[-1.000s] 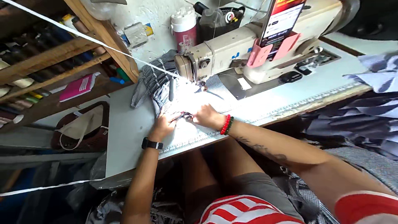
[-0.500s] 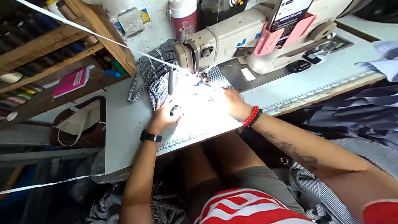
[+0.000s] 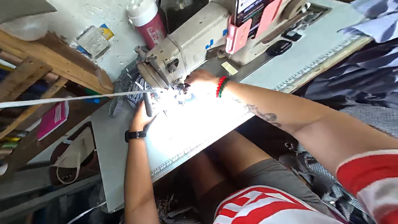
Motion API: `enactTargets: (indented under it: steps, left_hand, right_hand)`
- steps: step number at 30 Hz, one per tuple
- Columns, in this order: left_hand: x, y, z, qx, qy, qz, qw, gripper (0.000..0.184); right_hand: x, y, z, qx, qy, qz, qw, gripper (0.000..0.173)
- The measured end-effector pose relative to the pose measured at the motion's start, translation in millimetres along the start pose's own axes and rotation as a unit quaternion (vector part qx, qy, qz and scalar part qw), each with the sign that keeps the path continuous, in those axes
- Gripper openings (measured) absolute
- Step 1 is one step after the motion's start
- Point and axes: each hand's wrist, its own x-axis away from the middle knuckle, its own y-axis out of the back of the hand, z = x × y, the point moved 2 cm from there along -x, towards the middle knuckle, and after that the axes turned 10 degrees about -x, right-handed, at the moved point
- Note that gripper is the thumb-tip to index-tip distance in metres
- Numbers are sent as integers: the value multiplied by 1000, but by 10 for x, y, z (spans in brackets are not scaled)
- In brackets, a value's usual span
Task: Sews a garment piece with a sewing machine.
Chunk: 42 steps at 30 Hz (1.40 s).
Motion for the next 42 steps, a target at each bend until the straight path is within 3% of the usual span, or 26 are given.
enactTargets:
  steps: [1,2,4,6,7,9,11,13,14,16,18,21,22,24,25,27,29,32,34,37,39,40,41,42]
  left_hand:
    - [33,114,-267,17,70,-4,997,33]
    - [14,111,-386,30,104,-67,992,30]
    - [-206,15,-508,-9,156,-97,983,36]
    - [-504,-203,-430,-97,127,-46,986,41]
    - [-597,-371,-270,-104,78,-63,989,41]
    - [-536,-442,-271,-26,83,-90,992,40]
    - [-357,-290,-553,147,164,-104,970,38]
    - [-291,-286,-596,234,168,-115,951,32]
    - [-290,-354,-492,222,155,-130,954,32]
    - [-348,-404,-386,73,144,-117,980,37]
    - [-341,-326,-576,-65,190,-62,978,41]
    - [-336,-42,-954,-121,256,46,958,43]
    - [-385,5,-843,-136,227,31,964,41]
    - [-441,-140,-98,-115,92,-175,973,30]
    - [-361,-101,164,-104,78,-175,976,31]
    - [154,16,359,-97,73,-115,986,42]
    - [823,-11,301,-124,58,-68,988,44]
    - [1876,-252,95,-112,17,-6,994,42]
    - [2587,-397,-143,-45,-22,-16,999,37]
    - [3476,-537,-398,136,-32,-136,981,21]
    - [4011,-543,-452,165,58,-250,952,15]
    - [4281,-514,-453,140,136,-287,938,20]
    - [4556,-477,-437,91,228,-283,927,30]
    - [4826,-451,-407,39,329,-225,916,44]
  right_hand:
    - [-48,33,5,-10,-13,7,1000,44]
    - [-86,48,3,-24,-31,-2,999,39]
    - [-66,85,22,-55,-52,-53,996,30]
    - [68,184,148,-9,-51,-60,997,39]
    - [167,241,244,20,-60,-41,997,49]
    - [342,203,334,64,-43,-5,997,45]
    - [423,33,315,64,7,10,998,31]
    - [313,-112,227,36,32,7,999,31]
    - [223,-124,226,10,32,8,999,30]
    - [95,-51,330,-48,55,34,997,26]
    - [-4,-10,403,-154,24,89,984,28]
    - [-41,44,390,-70,37,104,991,22]
    - [-10,72,334,-42,28,85,995,23]
    - [109,72,142,23,-15,50,998,32]
    - [227,98,94,33,-35,46,998,40]
    - [555,138,110,36,-22,36,998,36]
    - [813,135,319,-1,5,58,998,30]
    - [849,-78,886,-34,162,57,985,29]
    - [700,-292,1404,-74,265,70,959,21]
    - [354,-665,2253,-102,332,134,928,22]
    - [59,-964,2654,-57,317,163,933,29]
    - [-93,-1116,2756,-35,299,156,941,42]
    - [-231,-1248,2785,-15,271,149,951,53]
    - [-336,-1355,2751,-4,231,148,962,57]
